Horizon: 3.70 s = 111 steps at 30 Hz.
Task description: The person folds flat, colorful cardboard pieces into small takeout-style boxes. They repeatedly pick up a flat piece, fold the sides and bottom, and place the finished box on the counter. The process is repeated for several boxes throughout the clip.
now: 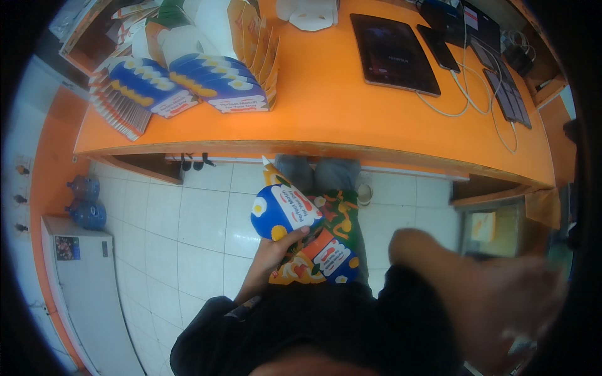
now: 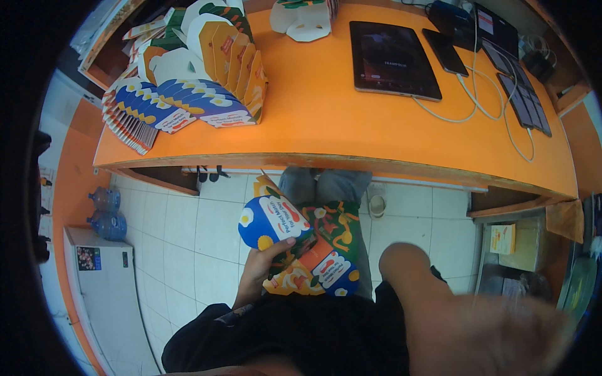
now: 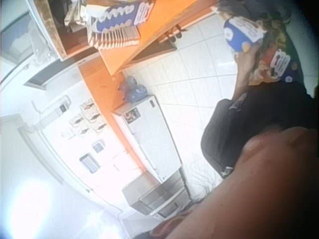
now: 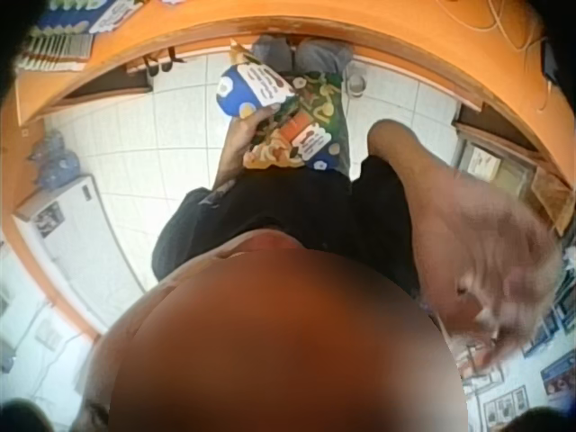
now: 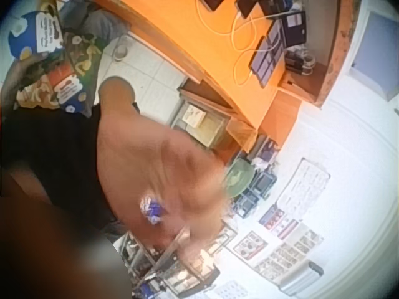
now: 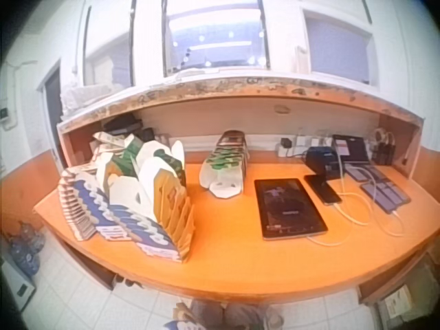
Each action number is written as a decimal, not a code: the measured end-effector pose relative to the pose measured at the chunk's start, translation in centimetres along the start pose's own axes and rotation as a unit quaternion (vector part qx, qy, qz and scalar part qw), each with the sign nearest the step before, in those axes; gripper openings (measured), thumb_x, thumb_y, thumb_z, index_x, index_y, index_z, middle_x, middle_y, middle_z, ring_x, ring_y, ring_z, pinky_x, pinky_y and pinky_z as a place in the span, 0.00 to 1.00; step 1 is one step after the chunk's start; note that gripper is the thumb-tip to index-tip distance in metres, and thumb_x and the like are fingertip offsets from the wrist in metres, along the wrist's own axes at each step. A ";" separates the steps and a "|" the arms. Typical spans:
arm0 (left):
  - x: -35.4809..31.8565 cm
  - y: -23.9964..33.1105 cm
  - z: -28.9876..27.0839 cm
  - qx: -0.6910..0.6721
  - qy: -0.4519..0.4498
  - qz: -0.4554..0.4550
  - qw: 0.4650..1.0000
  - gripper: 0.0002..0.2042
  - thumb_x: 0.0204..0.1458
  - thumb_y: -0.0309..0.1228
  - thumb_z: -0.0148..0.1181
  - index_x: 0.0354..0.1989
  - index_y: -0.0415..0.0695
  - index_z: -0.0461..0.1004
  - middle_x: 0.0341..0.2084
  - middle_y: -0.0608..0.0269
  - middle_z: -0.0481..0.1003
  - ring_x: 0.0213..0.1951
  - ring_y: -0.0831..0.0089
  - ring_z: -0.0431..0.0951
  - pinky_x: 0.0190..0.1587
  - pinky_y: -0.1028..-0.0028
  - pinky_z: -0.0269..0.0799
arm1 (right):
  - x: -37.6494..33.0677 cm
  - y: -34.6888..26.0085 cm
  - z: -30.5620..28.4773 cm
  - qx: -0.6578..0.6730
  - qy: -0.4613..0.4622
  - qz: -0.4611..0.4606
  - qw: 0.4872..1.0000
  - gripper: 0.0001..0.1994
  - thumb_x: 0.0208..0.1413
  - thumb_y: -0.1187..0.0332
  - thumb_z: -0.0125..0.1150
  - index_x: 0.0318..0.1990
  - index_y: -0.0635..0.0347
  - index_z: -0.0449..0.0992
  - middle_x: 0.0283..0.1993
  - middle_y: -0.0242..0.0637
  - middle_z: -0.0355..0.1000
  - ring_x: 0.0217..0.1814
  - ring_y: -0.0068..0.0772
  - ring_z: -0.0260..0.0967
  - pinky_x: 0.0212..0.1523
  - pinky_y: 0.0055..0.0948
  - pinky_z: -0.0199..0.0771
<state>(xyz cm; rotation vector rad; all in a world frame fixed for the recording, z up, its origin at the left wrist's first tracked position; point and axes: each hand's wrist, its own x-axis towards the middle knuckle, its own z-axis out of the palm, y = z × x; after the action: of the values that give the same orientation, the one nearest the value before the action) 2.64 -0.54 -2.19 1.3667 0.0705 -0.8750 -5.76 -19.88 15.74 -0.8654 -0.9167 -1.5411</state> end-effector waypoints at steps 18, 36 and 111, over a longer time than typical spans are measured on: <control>1.0 0.8 0.3 0.059 -0.054 -0.012 0.997 0.23 0.45 0.25 0.67 0.51 0.39 0.67 0.42 0.59 0.75 0.44 0.70 0.75 0.44 0.73 0.72 | -19.9 1.9 -9.1 -0.395 -0.097 0.644 0.648 0.20 0.51 0.62 0.66 0.50 0.54 0.72 0.50 0.40 0.68 0.49 0.36 0.66 0.49 0.32 0.68; 1.3 -0.1 -3.1 -0.023 -0.171 0.007 0.985 0.30 0.39 0.16 0.66 0.55 0.37 0.64 0.46 0.53 0.74 0.49 0.63 0.75 0.54 0.64 0.70 | -20.2 3.3 -9.4 -0.073 -0.130 0.755 0.639 0.39 0.52 0.60 0.63 0.69 0.53 0.48 0.66 0.46 0.54 0.65 0.44 0.56 0.62 0.37 0.60; -0.7 0.5 -0.7 0.031 0.026 0.071 0.997 0.24 0.48 0.38 0.67 0.48 0.36 0.68 0.39 0.52 0.76 0.42 0.66 0.79 0.45 0.70 0.76 | -16.0 2.1 -6.3 -0.171 -0.139 0.708 0.671 0.13 0.54 0.77 0.59 0.48 0.69 0.75 0.40 0.43 0.78 0.39 0.23 0.75 0.39 0.21 0.76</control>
<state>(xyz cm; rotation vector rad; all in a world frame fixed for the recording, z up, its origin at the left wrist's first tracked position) 2.73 0.39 -1.53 1.4340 -0.0128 -0.7272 -1.80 -19.00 -1.06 -1.5561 0.0761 -0.1471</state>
